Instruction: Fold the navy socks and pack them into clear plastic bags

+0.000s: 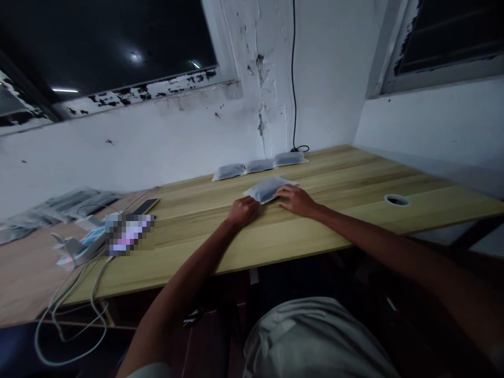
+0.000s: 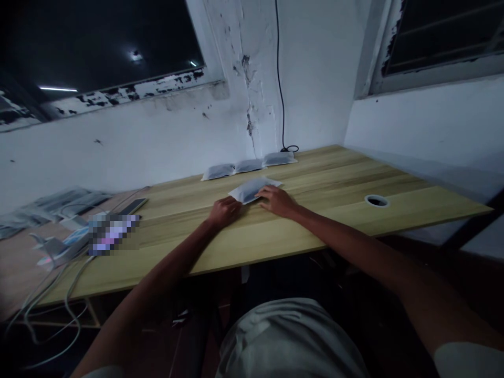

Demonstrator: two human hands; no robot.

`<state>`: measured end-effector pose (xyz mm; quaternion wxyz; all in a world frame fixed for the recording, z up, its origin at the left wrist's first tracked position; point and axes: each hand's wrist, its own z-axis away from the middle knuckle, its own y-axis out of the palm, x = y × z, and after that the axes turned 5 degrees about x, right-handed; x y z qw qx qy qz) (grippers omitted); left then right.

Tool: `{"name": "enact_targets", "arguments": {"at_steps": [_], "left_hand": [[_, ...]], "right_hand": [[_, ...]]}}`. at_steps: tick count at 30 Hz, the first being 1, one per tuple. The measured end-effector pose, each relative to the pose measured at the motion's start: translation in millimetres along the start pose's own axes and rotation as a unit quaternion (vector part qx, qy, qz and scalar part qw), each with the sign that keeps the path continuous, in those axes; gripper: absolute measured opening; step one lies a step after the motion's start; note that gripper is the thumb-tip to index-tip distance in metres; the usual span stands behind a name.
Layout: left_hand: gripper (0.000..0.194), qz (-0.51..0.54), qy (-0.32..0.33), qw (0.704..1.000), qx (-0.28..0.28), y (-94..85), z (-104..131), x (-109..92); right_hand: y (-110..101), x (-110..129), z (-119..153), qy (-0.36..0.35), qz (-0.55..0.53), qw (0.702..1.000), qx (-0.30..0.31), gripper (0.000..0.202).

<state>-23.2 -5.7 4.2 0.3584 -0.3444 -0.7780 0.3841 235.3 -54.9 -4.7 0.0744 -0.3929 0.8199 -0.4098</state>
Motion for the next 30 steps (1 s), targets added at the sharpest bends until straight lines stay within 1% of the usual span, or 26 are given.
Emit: {"name": "enact_targets", "arguments": {"at_steps": [2,4,6,9,12,16,18,21,24,26,28,30], "left_hand": [[0.022,-0.002,0.047,0.999,-0.002,-3.6,-2.8,-14.2],[0.018,-0.004,0.082,0.997,0.001,-6.9,-4.7,-25.0],[0.018,-0.004,0.096,0.995,0.002,-9.7,-6.0,-31.3],[0.021,0.004,0.091,0.996,-0.013,-12.3,-7.9,-32.4],[0.024,0.021,0.061,0.996,-0.057,-13.6,-9.5,-23.6],[0.023,0.071,-0.028,0.989,-0.123,-17.8,-7.3,-1.1],[0.022,0.104,-0.080,0.982,-0.133,-20.8,-4.4,9.3],[0.022,0.138,-0.140,0.973,-0.124,-23.8,-0.7,18.6],[0.023,0.164,-0.175,0.964,-0.119,-25.4,-0.1,20.5],[0.024,0.202,-0.181,0.954,-0.128,-27.0,-0.9,18.9],[0.026,0.246,-0.179,0.941,-0.148,-29.5,-1.6,15.6],[0.027,0.273,-0.174,0.931,-0.166,-31.7,-1.7,11.5]], "right_hand": [[6.9,17.7,-0.4,-0.048,0.037,0.998,0.026,0.022],[11.9,27.7,-0.4,-0.082,0.086,0.992,0.038,0.012],[13.2,29.9,-0.6,-0.105,0.122,0.986,0.036,0.011],[9.2,24.1,-3.0,-0.116,0.148,0.982,0.030,0.018],[1.2,13.2,-8.1,-0.087,0.167,0.982,0.020,0.020],[-12.1,-8.4,-13.6,-0.005,0.189,0.982,0.005,0.018],[-17.9,-20.4,-13.8,0.036,0.199,0.979,0.005,0.017],[-23.3,-34.7,-11.9,0.091,0.205,0.975,0.006,0.015],[-25.5,-40.1,-10.0,0.140,0.203,0.969,-0.002,0.014],[-26.8,-38.4,-8.8,0.161,0.198,0.967,-0.008,0.013],[-28.3,-33.6,-7.2,0.160,0.179,0.971,-0.009,0.013],[-29.1,-27.2,-5.4,0.143,0.149,0.978,-0.002,0.013]]}}
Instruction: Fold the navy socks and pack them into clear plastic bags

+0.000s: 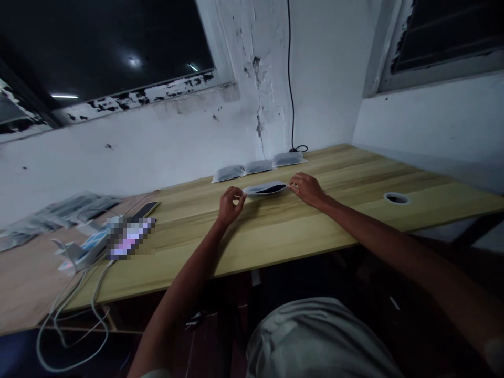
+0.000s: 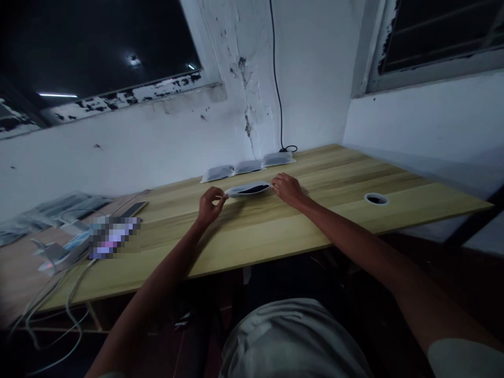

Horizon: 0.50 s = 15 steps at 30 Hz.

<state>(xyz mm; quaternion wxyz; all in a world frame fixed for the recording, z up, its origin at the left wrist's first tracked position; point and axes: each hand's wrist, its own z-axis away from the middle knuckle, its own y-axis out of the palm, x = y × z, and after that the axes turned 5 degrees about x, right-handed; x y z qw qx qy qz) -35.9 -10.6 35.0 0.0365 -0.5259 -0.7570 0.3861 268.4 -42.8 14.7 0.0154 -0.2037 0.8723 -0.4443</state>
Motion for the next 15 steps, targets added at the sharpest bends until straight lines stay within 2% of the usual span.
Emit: {"name": "enact_targets", "arguments": {"at_steps": [2,5,9,11,15], "left_hand": [[0.028,-0.001,0.014,1.000,0.002,1.0,1.9,-3.6],[0.027,-0.053,0.034,0.997,0.037,4.1,4.8,-5.4],[0.009,-0.126,0.039,0.987,0.091,7.0,6.3,-3.1],[0.010,-0.138,0.029,0.986,0.092,6.9,6.2,-2.5],[0.015,-0.127,0.017,0.989,0.075,9.5,7.0,-6.2]], "right_hand": [[-1.2,6.0,3.2,-0.025,-0.023,0.999,0.008,0.013],[-0.4,15.0,5.5,-0.052,-0.043,0.998,0.008,0.012],[-0.1,22.2,5.9,-0.064,-0.059,0.996,-0.003,0.013],[-1.2,24.5,6.9,-0.077,-0.075,0.994,-0.013,0.013],[0.8,36.3,12.8,-0.187,-0.140,0.972,-0.015,0.020]]}}
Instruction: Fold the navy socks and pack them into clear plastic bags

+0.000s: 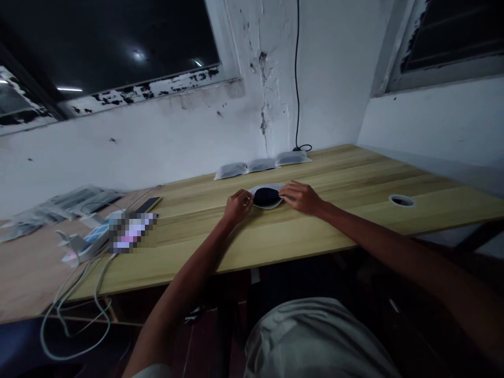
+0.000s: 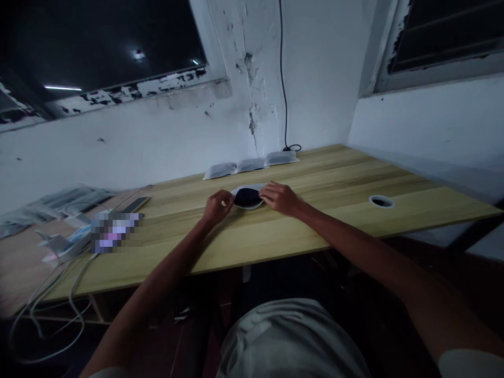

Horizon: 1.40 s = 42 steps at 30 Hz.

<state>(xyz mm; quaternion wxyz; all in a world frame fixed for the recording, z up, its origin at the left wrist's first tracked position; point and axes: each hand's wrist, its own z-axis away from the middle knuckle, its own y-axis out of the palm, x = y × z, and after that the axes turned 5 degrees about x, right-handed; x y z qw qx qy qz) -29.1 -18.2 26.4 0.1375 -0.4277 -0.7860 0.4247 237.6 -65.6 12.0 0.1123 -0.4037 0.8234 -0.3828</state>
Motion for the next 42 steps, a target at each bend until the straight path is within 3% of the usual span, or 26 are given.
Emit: {"name": "enact_targets", "arguments": {"at_steps": [4,7,11,15,19,22,25,27,29,31,35,38,42], "left_hand": [[0.021,-0.012,0.044,0.999,0.001,9.5,1.7,-9.5],[0.024,-0.013,0.071,0.997,0.029,16.4,3.3,-15.5],[0.025,0.024,0.103,0.993,0.057,18.5,4.4,-21.7],[0.024,0.123,0.053,0.990,0.051,18.1,2.5,-23.1],[0.024,0.211,-0.033,0.975,0.056,22.4,-1.0,-14.4],[0.025,0.278,-0.088,0.955,0.047,24.5,-3.7,-5.1],[0.029,0.319,-0.115,0.940,0.038,19.7,-6.7,1.6],[0.029,0.304,-0.118,0.945,0.019,13.3,-8.4,3.7],[0.027,0.263,-0.115,0.958,-0.006,7.1,-9.1,4.6],[0.024,0.215,-0.107,0.970,-0.028,3.7,-8.9,5.9],[0.017,0.123,-0.093,0.987,-0.052,3.1,-7.8,15.4],[0.013,0.045,-0.120,0.991,-0.048,-3.1,-6.8,27.9],[0.012,-0.087,-0.205,0.974,-0.044,-22.8,-3.5,38.9]], "right_hand": [[15.1,16.9,-0.3,-0.071,-0.026,0.997,0.027,0.034],[22.0,19.9,-1.2,-0.017,0.003,0.998,0.055,0.041],[19.7,10.4,-0.3,0.073,0.059,0.985,0.146,0.039],[14.5,5.0,-2.1,0.087,0.084,0.978,0.169,0.032],[13.7,8.5,-5.1,0.104,0.121,0.976,0.150,0.030],[14.1,11.6,-3.9,0.097,0.091,0.985,0.111,0.028],[13.8,13.9,-3.5,0.085,0.012,0.996,0.015,0.028],[13.3,14.3,-6.1,0.087,-0.053,0.993,-0.062,0.028],[12.7,11.7,-10.3,0.127,-0.122,0.974,-0.141,0.027],[11.4,4.1,-14.3,0.196,-0.194,0.936,-0.219,0.024],[2.5,-24.8,-14.7,0.325,-0.337,0.813,-0.346,0.025],[-10.8,-47.5,-9.8,0.370,-0.425,0.736,-0.376,0.032],[-22.1,-58.7,-4.8,0.381,-0.476,0.716,-0.341,0.031]]}}
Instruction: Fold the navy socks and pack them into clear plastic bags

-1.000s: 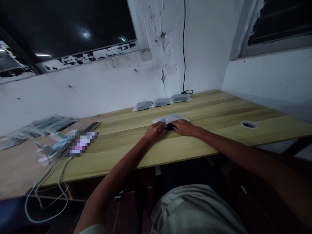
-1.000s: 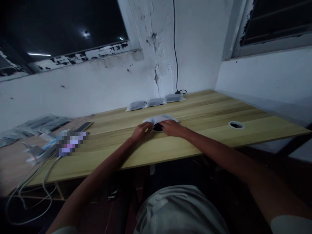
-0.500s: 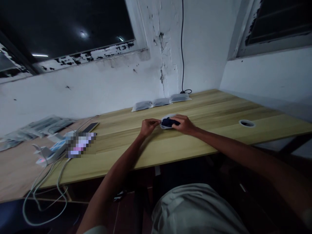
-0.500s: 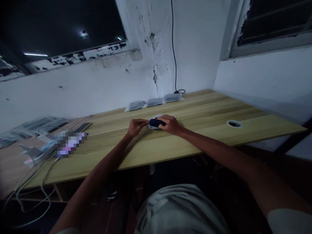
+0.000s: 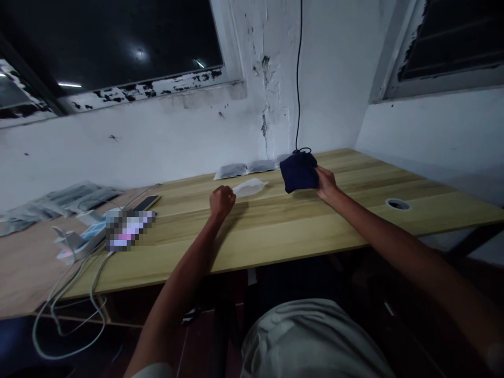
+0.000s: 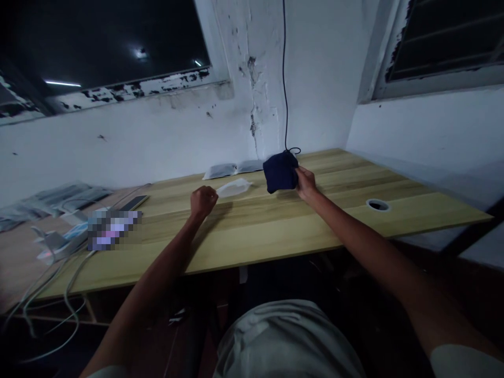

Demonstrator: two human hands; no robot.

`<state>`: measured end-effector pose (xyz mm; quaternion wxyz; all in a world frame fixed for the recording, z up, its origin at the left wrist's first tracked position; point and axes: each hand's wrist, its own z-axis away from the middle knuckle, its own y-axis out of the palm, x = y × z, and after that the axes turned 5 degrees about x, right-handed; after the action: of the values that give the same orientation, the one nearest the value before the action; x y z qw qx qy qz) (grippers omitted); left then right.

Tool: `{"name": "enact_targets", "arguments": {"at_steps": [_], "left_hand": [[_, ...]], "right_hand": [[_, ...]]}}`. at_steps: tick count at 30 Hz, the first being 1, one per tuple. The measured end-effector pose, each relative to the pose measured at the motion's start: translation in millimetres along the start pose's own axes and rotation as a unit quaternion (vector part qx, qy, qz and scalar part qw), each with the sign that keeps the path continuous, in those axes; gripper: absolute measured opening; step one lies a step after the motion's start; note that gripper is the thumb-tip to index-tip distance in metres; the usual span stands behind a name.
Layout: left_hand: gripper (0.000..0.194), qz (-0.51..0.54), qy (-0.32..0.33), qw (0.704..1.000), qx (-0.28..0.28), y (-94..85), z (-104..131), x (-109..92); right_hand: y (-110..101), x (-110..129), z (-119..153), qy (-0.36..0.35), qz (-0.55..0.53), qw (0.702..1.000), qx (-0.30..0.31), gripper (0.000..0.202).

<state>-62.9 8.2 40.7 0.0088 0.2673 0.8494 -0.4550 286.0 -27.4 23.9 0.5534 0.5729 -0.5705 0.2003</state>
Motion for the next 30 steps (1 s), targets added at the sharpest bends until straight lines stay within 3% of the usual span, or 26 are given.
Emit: {"name": "enact_targets", "arguments": {"at_steps": [4,7,12,15,18,20,22,24,27,30], "left_hand": [[0.017,-0.050,-0.058,0.996,0.034,-9.8,3.4,-1.3],[0.015,-0.039,-0.031,0.997,0.057,-3.8,9.1,-12.1],[0.029,0.048,0.185,0.981,-0.022,5.6,23.7,-43.2],[0.043,0.058,0.333,0.941,-0.001,4.9,34.9,-63.5],[0.047,0.040,0.422,0.900,0.098,8.8,43.2,-75.6],[0.044,0.034,0.431,0.886,0.165,15.0,44.9,-76.5],[0.040,0.035,0.410,0.885,0.216,21.2,43.2,-72.1],[0.039,0.044,0.380,0.890,0.247,24.6,39.0,-64.3],[0.040,0.060,0.341,0.898,0.273,23.7,31.7,-51.4],[0.045,0.073,0.302,0.903,0.296,20.6,25.5,-40.0]], "right_hand": [[9.5,-2.7,12.0,0.062,0.039,0.994,0.075,0.030],[20.7,-6.0,25.2,0.103,0.055,0.981,0.157,0.029],[28.2,-8.4,38.6,0.169,0.034,0.952,0.254,0.031],[27.4,-12.8,36.3,0.175,0.045,0.948,0.260,0.038],[19.7,-17.4,24.4,0.112,0.140,0.965,0.192,0.043],[9.0,-17.9,13.5,0.045,0.265,0.957,0.106,0.043],[-4.2,-15.4,4.1,-0.028,0.397,0.917,0.027,0.048],[-15.2,-11.3,-0.6,-0.110,0.486,0.867,-0.008,0.055],[-18.8,-7.4,3.7,-0.211,0.520,0.826,0.048,0.059],[-7.6,-12.4,16.1,-0.236,0.515,0.797,0.208,0.057]]}}
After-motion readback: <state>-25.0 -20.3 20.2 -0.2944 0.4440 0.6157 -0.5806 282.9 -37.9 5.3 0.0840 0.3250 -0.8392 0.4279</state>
